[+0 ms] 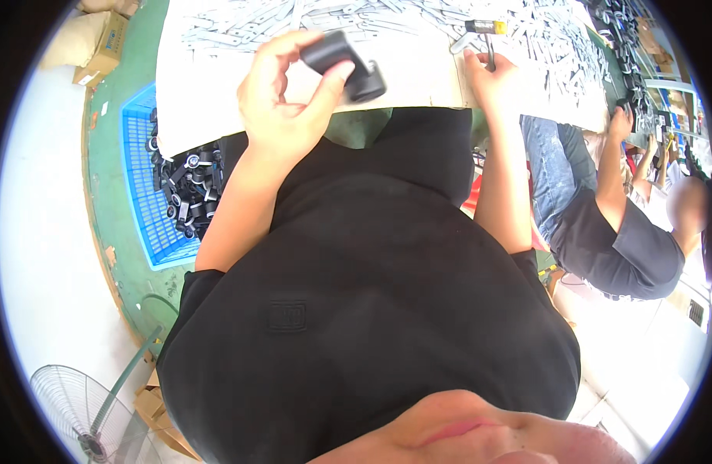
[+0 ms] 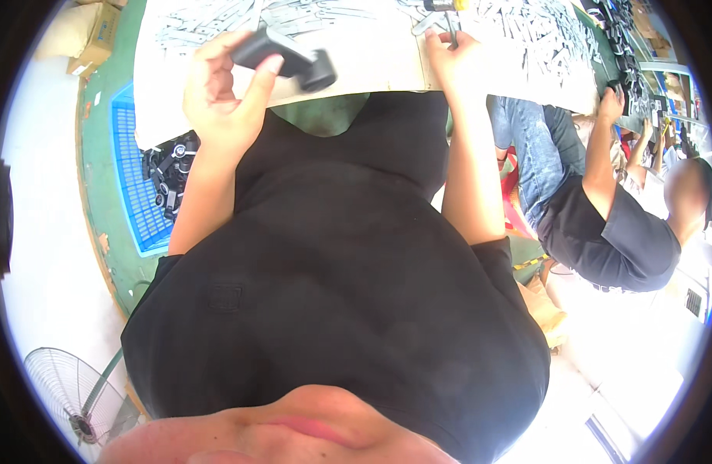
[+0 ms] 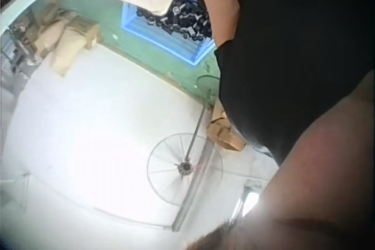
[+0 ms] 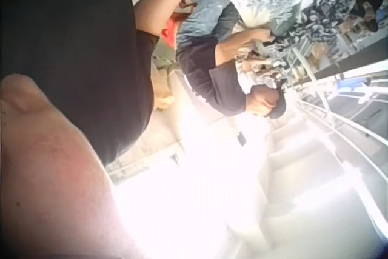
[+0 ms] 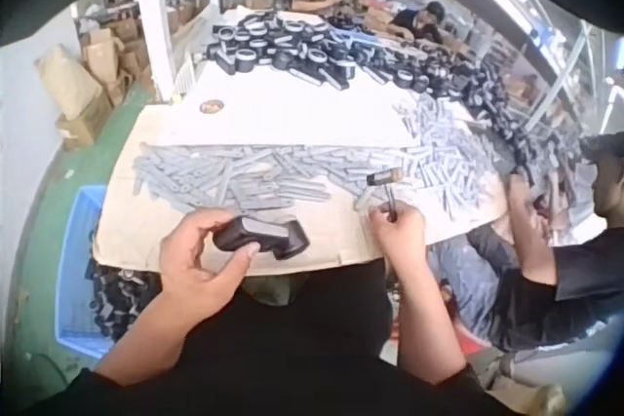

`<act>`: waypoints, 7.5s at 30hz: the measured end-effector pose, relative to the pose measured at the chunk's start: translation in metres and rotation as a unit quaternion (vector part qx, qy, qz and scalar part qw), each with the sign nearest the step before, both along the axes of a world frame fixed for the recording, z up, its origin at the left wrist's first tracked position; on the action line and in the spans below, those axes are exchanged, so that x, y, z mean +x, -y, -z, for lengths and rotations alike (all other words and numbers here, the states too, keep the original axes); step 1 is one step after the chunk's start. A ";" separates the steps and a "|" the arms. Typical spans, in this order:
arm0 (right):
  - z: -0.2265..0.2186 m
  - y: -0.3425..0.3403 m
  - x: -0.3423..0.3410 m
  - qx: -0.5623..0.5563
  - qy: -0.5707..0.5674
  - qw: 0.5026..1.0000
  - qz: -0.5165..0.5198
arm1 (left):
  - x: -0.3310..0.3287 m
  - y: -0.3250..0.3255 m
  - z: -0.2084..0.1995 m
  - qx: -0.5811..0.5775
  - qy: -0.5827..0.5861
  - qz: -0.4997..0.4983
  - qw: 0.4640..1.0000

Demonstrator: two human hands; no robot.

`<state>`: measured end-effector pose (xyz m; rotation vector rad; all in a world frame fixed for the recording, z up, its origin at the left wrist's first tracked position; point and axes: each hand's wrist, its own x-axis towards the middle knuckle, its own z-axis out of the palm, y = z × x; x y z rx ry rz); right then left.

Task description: Secure components together by tapping them with a small hammer at an assembly workbench.

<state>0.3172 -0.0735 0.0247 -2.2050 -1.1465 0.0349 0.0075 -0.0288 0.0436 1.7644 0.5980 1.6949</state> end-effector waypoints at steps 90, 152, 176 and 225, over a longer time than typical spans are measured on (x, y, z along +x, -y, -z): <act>-0.026 0.015 -0.089 -0.024 -0.186 0.956 -0.228 | 0.001 -0.025 0.015 0.151 -0.298 0.026 0.942; -0.008 0.085 -0.079 0.203 0.131 0.935 -0.259 | 0.037 -0.002 0.031 0.211 -0.396 -0.065 0.891; 0.009 0.094 -0.074 0.199 -0.235 0.920 -0.241 | 0.015 -0.016 0.021 0.061 -0.344 0.015 0.937; -0.025 0.068 -0.085 0.066 0.116 0.959 -0.250 | 0.022 -0.012 0.047 0.131 -0.253 -0.025 0.958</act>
